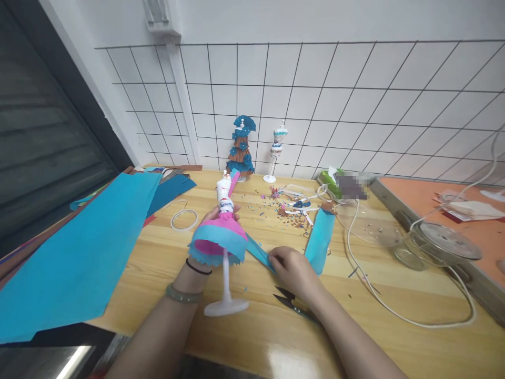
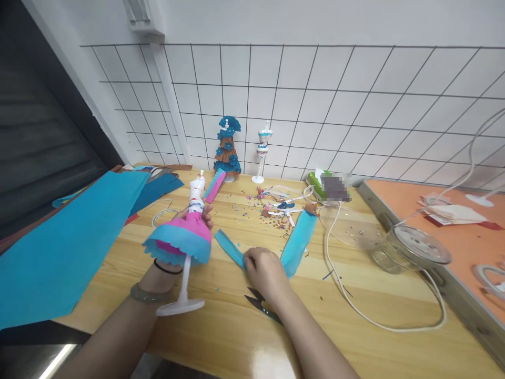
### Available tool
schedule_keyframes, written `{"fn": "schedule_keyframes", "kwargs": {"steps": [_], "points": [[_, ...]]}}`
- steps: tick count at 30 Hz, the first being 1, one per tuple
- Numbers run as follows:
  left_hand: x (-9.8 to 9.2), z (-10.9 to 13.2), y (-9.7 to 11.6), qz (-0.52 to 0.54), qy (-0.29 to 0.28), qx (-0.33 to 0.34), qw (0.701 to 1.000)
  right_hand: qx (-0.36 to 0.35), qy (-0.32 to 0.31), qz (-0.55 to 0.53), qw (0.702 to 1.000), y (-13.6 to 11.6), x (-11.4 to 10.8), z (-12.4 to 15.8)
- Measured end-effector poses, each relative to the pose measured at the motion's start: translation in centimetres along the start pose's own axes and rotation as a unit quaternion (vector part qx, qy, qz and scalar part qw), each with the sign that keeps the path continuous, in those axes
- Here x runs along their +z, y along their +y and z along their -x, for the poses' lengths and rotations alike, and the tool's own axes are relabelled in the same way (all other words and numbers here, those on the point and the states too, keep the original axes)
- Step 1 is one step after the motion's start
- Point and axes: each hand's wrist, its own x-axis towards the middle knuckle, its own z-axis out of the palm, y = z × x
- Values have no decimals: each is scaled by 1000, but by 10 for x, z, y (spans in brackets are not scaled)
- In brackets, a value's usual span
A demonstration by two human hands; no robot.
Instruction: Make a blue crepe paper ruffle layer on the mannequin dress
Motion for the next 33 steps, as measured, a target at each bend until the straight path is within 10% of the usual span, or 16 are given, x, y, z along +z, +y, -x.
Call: {"fn": "schedule_keyframes", "kwargs": {"steps": [10,23,33], "points": [[12,5,-10,117,-37,-15,992,95,198,-302,928,12,-37,-16],[17,16,-5,-89,-61,149,983,115,229,-390,885,7,-35,-18],[17,18,-5,-155,-42,154,975,102,183,-432,877,11,-35,-22]]}}
